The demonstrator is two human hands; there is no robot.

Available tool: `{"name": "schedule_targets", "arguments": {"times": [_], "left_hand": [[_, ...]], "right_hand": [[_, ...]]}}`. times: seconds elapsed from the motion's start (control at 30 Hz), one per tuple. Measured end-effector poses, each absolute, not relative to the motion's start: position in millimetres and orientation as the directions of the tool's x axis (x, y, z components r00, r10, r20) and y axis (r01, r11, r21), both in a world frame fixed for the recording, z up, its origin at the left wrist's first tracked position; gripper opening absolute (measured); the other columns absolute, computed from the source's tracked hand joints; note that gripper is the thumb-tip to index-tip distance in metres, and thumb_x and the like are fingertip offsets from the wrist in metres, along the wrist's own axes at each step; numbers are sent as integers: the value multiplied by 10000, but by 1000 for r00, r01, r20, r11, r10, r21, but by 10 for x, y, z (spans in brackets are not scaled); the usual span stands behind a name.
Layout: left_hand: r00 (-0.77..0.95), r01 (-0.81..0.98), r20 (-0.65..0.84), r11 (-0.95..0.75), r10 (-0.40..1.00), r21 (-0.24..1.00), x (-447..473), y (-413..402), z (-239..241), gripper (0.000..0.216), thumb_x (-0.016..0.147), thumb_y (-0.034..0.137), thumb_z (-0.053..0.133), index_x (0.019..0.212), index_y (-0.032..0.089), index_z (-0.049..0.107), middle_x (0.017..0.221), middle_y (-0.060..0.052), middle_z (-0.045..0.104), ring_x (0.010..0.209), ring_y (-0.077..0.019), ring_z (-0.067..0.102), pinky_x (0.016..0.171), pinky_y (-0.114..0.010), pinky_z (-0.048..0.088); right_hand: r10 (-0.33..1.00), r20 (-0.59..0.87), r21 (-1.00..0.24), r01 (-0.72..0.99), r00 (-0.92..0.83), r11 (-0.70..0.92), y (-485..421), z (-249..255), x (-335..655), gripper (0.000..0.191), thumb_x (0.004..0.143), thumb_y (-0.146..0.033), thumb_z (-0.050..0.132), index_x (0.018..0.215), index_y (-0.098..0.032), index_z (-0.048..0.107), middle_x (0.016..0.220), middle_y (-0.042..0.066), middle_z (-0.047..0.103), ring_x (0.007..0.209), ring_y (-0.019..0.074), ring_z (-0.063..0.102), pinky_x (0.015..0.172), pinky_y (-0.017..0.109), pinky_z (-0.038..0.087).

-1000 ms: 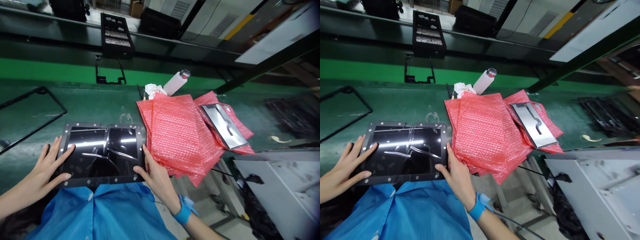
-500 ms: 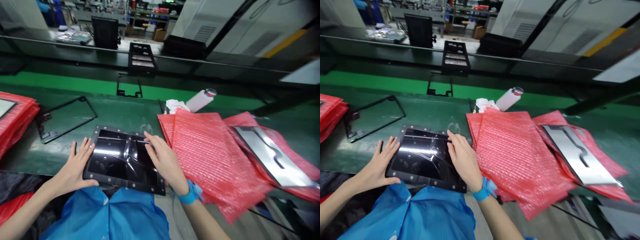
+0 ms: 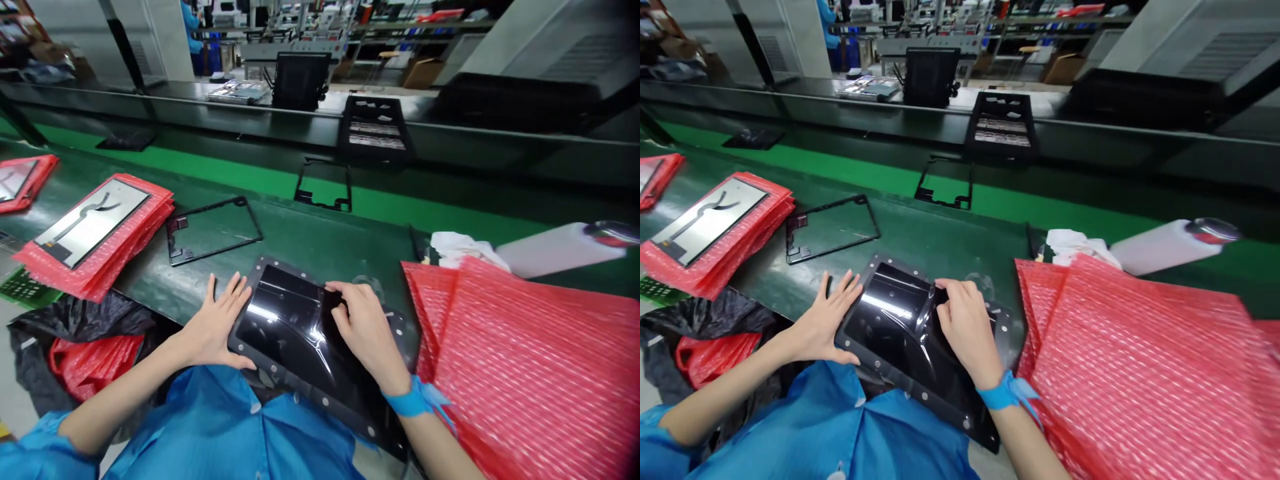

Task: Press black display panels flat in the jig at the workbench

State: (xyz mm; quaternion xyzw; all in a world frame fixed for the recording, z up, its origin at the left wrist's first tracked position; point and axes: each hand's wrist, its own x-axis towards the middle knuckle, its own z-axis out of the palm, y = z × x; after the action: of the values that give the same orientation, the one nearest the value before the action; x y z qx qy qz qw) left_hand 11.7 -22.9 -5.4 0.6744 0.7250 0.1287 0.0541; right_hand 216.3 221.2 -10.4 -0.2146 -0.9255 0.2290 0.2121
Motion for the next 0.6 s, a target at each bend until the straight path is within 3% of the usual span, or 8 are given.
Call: {"name": "schedule_targets", "arguments": {"times": [0.23,0.33,0.4,0.47,0.53,0.6], "left_hand": [[-108,929,90,69,990,365,128,-254,-34,1311,671,827,634,1593,174,-30,1638,-236,83,1511,-444,-29,1145,-721,-59],[-119,850,119,39,986,526,195,-285,-53,1035,842,664,609,1593,272,13,1656,-175,-7,1515,-389,-103,1167,-706,11],[-179,740,165,22,970,672,294,-300,-70,764,979,472,510,1578,353,51,1669,-113,25,1532,-320,-93,1192,-669,37],[-286,574,158,37,945,818,414,-293,-61,620,1018,360,457,1555,379,147,1665,-86,140,1547,-288,12,1215,-613,101],[-400,335,92,52,912,941,499,-233,-1,468,1015,359,471,1468,325,361,1543,-108,409,1471,-289,311,1171,-522,298],[-487,98,50,-3,872,995,472,-92,117,294,1001,391,500,1252,246,553,1206,-90,635,1149,-238,592,971,-385,490]], "right_hand": [[548,240,-655,283,-802,700,2371,126,2099,327,857,-166,379,1165,-208,482,1015,76,617,977,228,592,916,423,480],[485,87,-729,276,-870,626,2398,398,2180,302,928,-280,416,1226,-246,452,1076,60,597,896,194,617,838,380,505],[441,26,-785,255,-897,564,2422,549,2234,287,955,-369,451,1217,-254,466,1081,58,593,819,172,616,776,352,516],[430,11,-849,219,-903,481,2455,673,2271,283,956,-425,494,1179,-251,494,1060,54,603,761,154,608,739,327,521],[465,32,-887,189,-884,420,2491,790,2283,296,937,-452,552,1153,-252,519,1054,56,623,744,152,610,709,309,522],[535,124,-891,144,-836,430,2518,916,2274,314,923,-461,589,1159,-259,544,1077,63,639,794,169,629,720,308,529]]}}
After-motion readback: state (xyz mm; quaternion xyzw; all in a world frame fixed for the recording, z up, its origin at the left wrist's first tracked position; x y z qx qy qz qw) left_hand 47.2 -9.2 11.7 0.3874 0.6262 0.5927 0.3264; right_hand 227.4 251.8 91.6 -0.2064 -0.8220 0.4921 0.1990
